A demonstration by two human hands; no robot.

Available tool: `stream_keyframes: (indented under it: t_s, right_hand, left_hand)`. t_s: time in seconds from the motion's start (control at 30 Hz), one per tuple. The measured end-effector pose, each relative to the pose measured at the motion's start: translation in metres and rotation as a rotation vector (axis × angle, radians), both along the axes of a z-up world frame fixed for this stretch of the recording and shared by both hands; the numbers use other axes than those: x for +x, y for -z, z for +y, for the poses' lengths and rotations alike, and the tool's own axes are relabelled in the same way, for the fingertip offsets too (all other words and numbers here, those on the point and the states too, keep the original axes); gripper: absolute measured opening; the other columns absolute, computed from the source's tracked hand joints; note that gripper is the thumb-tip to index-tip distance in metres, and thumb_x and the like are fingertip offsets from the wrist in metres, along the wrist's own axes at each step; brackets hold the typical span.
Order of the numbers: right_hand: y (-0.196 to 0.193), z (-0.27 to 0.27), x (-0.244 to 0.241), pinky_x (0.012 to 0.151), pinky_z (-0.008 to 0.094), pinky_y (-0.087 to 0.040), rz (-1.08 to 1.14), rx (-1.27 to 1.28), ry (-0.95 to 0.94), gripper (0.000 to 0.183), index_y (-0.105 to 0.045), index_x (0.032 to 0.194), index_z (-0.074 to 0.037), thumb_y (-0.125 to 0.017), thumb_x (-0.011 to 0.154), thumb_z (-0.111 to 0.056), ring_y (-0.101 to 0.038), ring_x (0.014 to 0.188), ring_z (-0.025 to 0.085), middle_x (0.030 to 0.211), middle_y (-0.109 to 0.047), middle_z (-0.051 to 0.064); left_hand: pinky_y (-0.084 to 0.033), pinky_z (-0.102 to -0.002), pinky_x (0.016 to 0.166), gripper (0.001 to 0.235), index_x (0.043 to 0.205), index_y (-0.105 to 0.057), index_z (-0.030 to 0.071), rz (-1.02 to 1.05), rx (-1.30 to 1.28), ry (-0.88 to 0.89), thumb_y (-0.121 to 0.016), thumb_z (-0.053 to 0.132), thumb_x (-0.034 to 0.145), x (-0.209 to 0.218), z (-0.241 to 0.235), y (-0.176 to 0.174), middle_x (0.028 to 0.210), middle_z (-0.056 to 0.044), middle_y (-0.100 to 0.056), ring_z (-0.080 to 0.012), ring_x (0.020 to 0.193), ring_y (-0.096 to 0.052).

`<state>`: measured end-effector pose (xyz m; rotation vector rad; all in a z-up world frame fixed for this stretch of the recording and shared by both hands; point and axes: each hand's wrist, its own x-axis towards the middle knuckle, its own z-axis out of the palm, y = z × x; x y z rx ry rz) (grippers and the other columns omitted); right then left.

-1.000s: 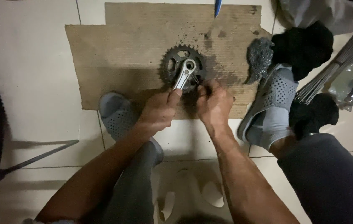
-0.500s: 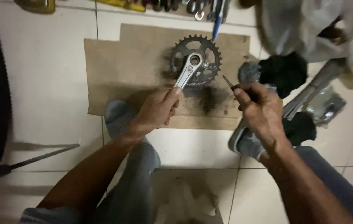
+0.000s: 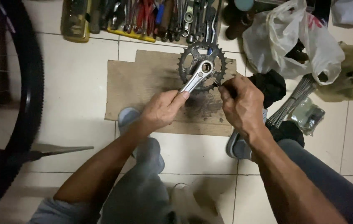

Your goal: The person cleans a bicycle chainring placed on a piece of cardboard on the floor. They use a wrench to hold the chainring steady while scrubbing it with a small metal tool and a cloth to remove dirt and grime.

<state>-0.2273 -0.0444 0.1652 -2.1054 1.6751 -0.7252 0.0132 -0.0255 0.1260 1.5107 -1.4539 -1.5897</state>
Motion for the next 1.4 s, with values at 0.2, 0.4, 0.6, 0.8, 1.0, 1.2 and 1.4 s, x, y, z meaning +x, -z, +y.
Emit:
stream_keyframes:
  t_s: [0.2,0.4,0.6,0.8,1.0,1.2,1.4]
  right_hand:
    - [-0.008,0.012,0.008,0.065,0.046,-0.051,-0.113,-0.022,0.042,0.009,-0.072,0.091,-0.005,-0.078,0.092,-0.012,-0.067,0.077,0.041,0.078,-0.064,0.017]
    - [-0.011,0.027,0.012,0.063,0.039,-0.050,-0.309,0.167,0.295,0.010,-0.075,0.100,-0.009,-0.074,0.095,-0.017,-0.067,0.070,0.027,0.078,-0.069,0.015]
    - [-0.036,0.051,0.040,0.058,0.032,-0.049,-0.652,0.253,0.479,0.020,-0.068,0.109,0.002,-0.070,0.095,-0.012,-0.059,0.069,0.021,0.080,-0.063,0.015]
    - [-0.007,0.071,0.038,0.044,0.029,-0.047,-1.040,0.360,0.623,0.023,-0.067,0.108,0.007,-0.074,0.090,-0.006,-0.063,0.057,0.022,0.077,-0.059,0.016]
    - [0.005,0.075,0.028,0.037,0.030,-0.045,-1.120,0.476,0.663,0.028,-0.067,0.114,0.007,-0.072,0.091,-0.010,-0.065,0.049,0.024,0.072,-0.060,0.017]
    - [0.085,0.099,0.007,0.034,0.032,-0.045,-1.198,0.724,0.917,0.022,-0.063,0.112,0.002,-0.064,0.094,-0.010,-0.062,0.045,0.024,0.070,-0.063,0.018]
    - [0.079,0.103,0.013,0.045,0.030,-0.040,-1.310,0.850,0.856,0.008,-0.055,0.096,-0.005,-0.056,0.096,0.003,-0.058,0.053,0.019,0.071,-0.060,0.012]
  left_hand:
    - [-0.048,-0.039,0.045,0.052,0.076,-0.063,0.005,-0.028,0.039,-0.024,-0.049,0.048,0.102,-0.002,0.008,-0.014,0.050,-0.016,-0.057,-0.0264,0.044,-0.061]
    - [-0.050,-0.034,0.043,0.051,0.077,-0.064,0.007,0.011,0.030,-0.076,-0.050,0.049,0.103,0.000,0.006,-0.008,0.048,-0.012,-0.056,-0.0214,0.041,-0.060]
    - [-0.049,-0.035,0.040,0.056,0.078,-0.065,0.006,-0.013,-0.028,-0.085,-0.048,0.053,0.102,-0.002,0.016,-0.048,0.046,-0.011,-0.055,-0.0220,0.040,-0.061]
    - [-0.049,-0.036,0.045,0.056,0.079,-0.067,0.007,-0.088,-0.084,-0.087,-0.048,0.053,0.103,-0.007,0.019,-0.047,0.049,-0.012,-0.058,-0.0232,0.044,-0.061]
    - [-0.051,-0.041,0.054,0.061,0.085,-0.068,0.004,-0.299,-0.172,0.014,-0.037,0.051,0.107,-0.009,0.015,-0.076,0.064,-0.016,-0.064,-0.0265,0.059,-0.065]
    - [-0.055,-0.032,0.047,0.059,0.083,-0.068,0.009,-0.421,0.004,0.131,-0.031,0.047,0.107,-0.010,0.006,-0.127,0.057,-0.008,-0.065,-0.0185,0.049,-0.068]
    - [-0.048,-0.035,0.060,0.054,0.083,-0.055,0.013,-0.665,0.350,0.224,-0.032,0.051,0.113,-0.036,-0.020,-0.165,0.052,-0.002,-0.047,-0.0161,0.053,-0.067]
